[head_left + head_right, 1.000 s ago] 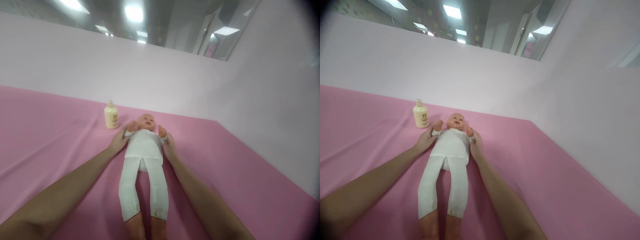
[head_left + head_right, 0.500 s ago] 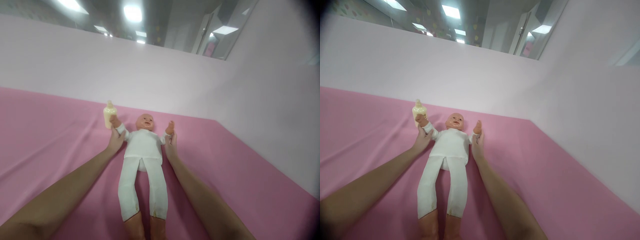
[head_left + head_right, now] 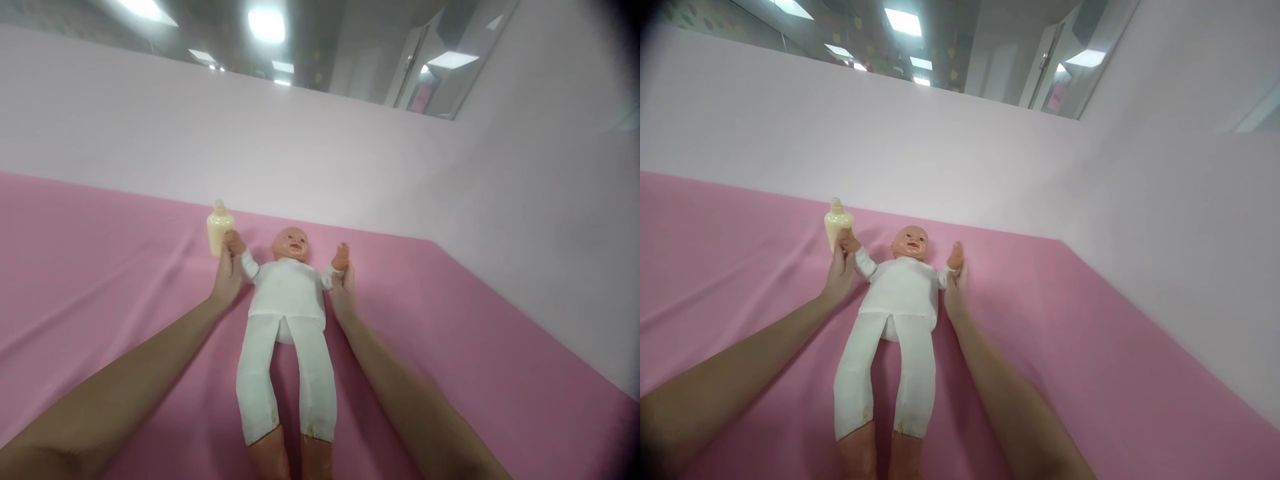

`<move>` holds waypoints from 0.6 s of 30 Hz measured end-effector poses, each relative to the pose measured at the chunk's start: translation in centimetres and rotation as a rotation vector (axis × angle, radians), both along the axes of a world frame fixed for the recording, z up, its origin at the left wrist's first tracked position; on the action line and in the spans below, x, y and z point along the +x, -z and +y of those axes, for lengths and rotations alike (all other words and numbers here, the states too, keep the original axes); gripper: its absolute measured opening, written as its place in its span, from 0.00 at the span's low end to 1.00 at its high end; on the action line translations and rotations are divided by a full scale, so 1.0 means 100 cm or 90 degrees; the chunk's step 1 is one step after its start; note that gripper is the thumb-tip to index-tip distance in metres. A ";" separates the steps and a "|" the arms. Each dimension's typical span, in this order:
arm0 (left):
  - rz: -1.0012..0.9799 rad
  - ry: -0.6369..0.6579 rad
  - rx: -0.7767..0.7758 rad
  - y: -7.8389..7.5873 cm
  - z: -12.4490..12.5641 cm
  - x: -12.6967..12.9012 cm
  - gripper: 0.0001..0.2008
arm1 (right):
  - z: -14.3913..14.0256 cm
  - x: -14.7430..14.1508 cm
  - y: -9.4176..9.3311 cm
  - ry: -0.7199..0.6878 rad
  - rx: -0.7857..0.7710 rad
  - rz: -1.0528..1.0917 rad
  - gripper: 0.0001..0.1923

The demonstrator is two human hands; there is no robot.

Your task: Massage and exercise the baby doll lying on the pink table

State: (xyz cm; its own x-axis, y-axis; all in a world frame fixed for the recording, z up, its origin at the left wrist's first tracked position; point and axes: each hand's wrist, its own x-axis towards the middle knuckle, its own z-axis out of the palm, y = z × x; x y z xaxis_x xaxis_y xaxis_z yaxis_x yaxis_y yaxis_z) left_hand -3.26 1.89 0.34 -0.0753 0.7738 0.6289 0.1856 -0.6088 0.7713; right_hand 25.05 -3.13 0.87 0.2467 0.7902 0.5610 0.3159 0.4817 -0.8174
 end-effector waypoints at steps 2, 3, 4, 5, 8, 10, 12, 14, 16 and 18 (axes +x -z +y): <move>0.149 0.068 0.037 -0.003 -0.004 0.006 0.25 | -0.005 -0.007 -0.002 -0.051 -0.021 -0.102 0.26; 0.224 0.105 0.055 -0.003 -0.005 0.009 0.24 | -0.006 -0.009 -0.002 -0.065 -0.026 -0.155 0.24; 0.289 0.133 0.071 -0.003 -0.006 0.012 0.23 | -0.007 -0.010 -0.002 -0.076 -0.025 -0.203 0.22; 0.335 0.148 0.083 -0.003 -0.006 0.015 0.22 | -0.007 -0.011 -0.002 -0.083 -0.019 -0.240 0.22; 0.370 0.130 0.086 -0.003 -0.008 0.019 0.21 | -0.008 -0.010 -0.002 -0.091 -0.014 -0.279 0.24; 0.340 0.115 0.067 -0.005 -0.011 0.019 0.21 | -0.009 -0.009 -0.003 -0.089 -0.030 -0.275 0.24; 0.268 0.099 0.041 -0.007 -0.013 0.018 0.21 | -0.010 -0.009 -0.004 -0.074 -0.054 -0.238 0.25; 0.137 0.062 0.011 -0.008 -0.013 0.014 0.23 | -0.011 -0.010 -0.005 -0.048 -0.074 -0.162 0.27; -0.013 0.016 -0.023 -0.005 -0.009 0.009 0.25 | -0.011 -0.009 -0.006 -0.019 -0.073 -0.065 0.30; -0.147 -0.027 -0.076 0.000 -0.001 0.002 0.26 | -0.007 -0.006 -0.004 0.024 -0.064 0.028 0.30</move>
State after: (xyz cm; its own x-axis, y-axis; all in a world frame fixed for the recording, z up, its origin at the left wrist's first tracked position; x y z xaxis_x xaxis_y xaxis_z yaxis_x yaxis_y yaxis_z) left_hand -3.05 1.74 0.30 -0.2410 0.8348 0.4951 0.0195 -0.5058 0.8624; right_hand 24.44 -3.88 1.30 0.2994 0.8320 0.4671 0.2947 0.3850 -0.8746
